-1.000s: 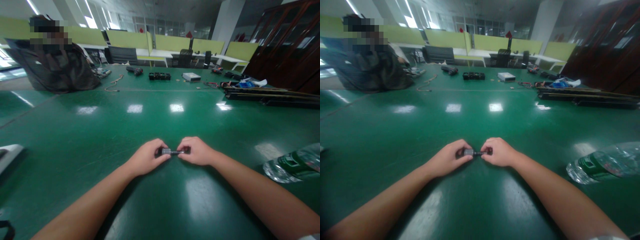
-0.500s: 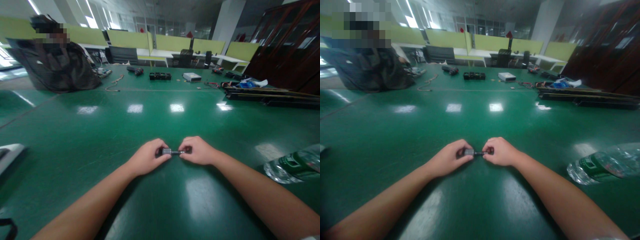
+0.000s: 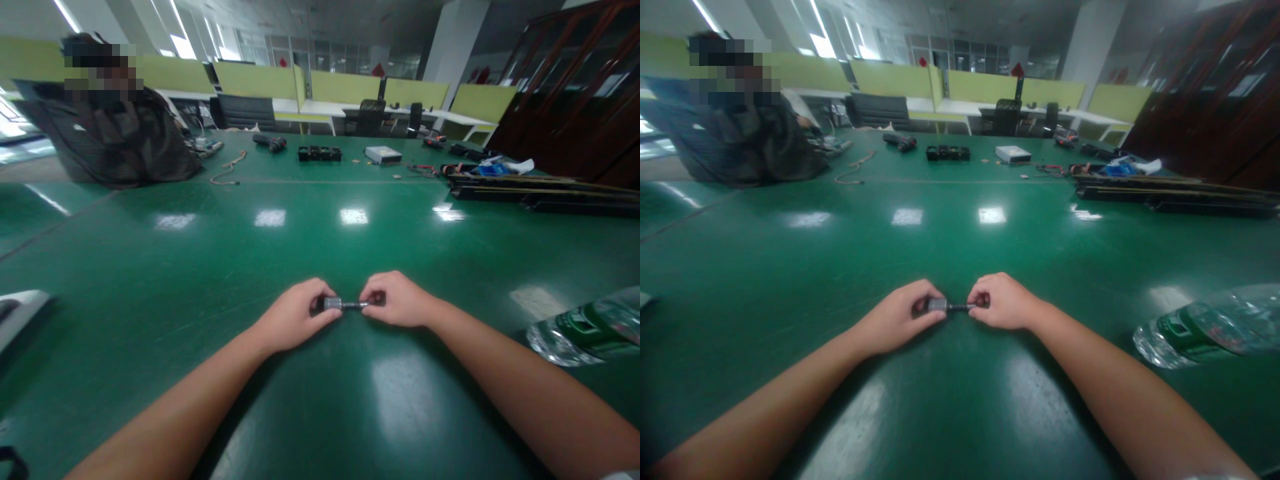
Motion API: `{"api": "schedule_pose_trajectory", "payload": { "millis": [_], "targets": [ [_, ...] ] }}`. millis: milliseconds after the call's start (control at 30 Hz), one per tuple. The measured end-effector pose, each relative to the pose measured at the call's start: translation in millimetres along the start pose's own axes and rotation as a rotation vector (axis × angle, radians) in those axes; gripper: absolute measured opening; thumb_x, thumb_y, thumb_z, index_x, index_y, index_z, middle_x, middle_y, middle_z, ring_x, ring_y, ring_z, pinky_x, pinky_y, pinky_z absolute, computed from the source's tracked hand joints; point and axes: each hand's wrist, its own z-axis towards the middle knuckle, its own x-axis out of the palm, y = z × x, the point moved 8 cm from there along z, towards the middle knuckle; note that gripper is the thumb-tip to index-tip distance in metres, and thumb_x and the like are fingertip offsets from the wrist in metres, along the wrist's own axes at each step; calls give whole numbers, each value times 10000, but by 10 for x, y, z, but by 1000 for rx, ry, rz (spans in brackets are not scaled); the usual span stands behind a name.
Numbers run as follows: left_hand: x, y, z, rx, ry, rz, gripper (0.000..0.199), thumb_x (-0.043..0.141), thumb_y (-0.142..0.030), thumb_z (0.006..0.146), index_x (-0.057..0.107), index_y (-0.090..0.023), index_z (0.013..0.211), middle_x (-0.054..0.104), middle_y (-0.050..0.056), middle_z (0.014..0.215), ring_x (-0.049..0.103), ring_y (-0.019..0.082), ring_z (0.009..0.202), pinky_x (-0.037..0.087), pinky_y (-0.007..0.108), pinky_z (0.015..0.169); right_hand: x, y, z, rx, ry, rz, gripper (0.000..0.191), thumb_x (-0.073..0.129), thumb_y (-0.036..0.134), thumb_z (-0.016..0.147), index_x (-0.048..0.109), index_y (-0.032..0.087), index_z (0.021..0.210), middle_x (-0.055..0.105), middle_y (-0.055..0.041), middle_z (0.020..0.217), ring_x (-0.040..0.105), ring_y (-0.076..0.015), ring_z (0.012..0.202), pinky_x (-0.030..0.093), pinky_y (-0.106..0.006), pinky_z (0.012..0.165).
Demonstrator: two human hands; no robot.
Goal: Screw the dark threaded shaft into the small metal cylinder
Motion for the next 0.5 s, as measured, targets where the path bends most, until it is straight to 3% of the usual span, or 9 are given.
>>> {"api": "schedule_pose_trajectory", "payload": {
  "millis": [500],
  "targets": [
    [-2,5,-4,-6,-10,-12,225,639,-413,893,670,-208,980,629,4,840,567,163,731,415,278,651,-21,-55,-11,44,40,-18,94,713,170,730,754,158,814,679,-15,738,605,-120,644,448,-231,611]
  ]
}}
